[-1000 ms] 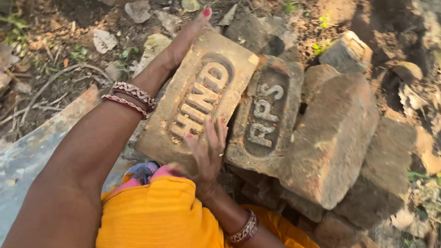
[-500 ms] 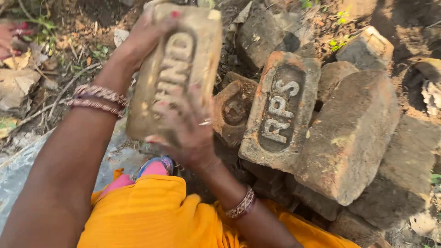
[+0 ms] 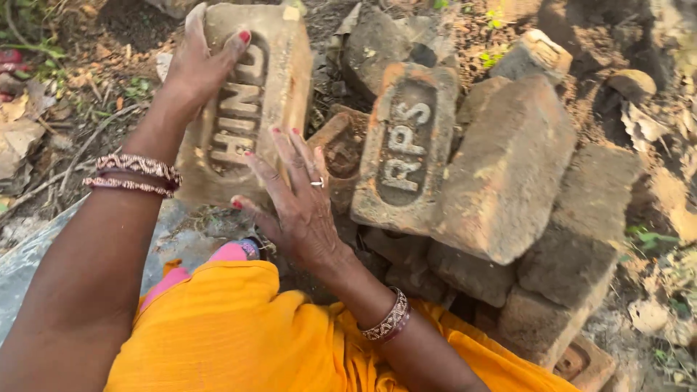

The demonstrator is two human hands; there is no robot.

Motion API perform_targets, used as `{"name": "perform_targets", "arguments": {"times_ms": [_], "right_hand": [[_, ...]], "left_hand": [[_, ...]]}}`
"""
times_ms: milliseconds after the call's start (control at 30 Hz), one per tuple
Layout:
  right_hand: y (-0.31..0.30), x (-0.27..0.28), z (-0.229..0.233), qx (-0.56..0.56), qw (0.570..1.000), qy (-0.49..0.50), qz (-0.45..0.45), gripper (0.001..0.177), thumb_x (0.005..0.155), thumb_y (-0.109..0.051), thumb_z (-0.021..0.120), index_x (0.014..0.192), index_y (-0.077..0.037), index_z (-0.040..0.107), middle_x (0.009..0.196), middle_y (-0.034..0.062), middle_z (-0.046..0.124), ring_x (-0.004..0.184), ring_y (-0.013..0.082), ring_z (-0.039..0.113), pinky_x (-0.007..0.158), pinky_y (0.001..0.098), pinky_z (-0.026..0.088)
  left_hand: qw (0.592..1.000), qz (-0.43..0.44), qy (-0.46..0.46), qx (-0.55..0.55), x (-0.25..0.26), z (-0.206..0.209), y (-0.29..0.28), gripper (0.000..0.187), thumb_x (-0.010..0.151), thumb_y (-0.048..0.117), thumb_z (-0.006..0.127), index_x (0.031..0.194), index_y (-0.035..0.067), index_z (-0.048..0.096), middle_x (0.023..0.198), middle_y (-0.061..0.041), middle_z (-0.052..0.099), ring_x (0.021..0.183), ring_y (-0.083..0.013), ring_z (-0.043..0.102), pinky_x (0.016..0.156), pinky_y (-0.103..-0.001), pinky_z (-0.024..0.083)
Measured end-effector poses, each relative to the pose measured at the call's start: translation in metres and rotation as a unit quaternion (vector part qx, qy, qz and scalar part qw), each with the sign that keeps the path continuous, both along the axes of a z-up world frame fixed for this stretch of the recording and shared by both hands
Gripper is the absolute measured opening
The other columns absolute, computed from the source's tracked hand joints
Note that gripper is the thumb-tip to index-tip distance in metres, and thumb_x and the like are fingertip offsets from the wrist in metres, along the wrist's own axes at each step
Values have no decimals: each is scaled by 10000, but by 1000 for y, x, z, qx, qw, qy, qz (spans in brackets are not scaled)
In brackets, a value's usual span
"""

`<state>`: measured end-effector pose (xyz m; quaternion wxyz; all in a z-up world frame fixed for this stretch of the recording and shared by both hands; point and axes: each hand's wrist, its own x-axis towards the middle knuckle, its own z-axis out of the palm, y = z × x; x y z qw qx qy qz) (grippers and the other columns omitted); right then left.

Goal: Stacking and organizing a pile of bricks on the ground.

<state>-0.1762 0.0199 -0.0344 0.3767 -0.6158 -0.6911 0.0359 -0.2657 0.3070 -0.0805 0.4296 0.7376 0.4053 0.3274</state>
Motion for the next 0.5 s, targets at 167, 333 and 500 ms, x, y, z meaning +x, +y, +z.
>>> {"name": "perform_targets", "arguments": {"times_ms": [167,333,500], "right_hand": [[-18,25,47,34,995,-25,-90,546,1005,-442,670,1463,-157,582,1659,172,350,1594,359,287,1326,587,173],[-48,92,98,21,968,-48,-244,521,1067,-502,590,1473,-176,577,1696,177,304,1600,345,254,1333,566,169],[-89,185,118,54,930,-12,-363,471,1051,-508,633,1363,-157,669,1597,186,501,1544,358,398,1277,592,290]], "left_hand": [[978,72,134,145,20,1,-6,936,1059,528,712,1600,-47,207,1531,-324,419,1422,-400,411,1196,-482,346],[982,21,74,174,79,36,-60,874,1137,512,662,1603,-69,206,1621,-346,264,1513,-425,249,1250,-530,251],[987,-93,-30,126,157,55,-127,771,1039,574,552,1562,41,361,1616,-232,381,1518,-343,391,1257,-512,340]]}}
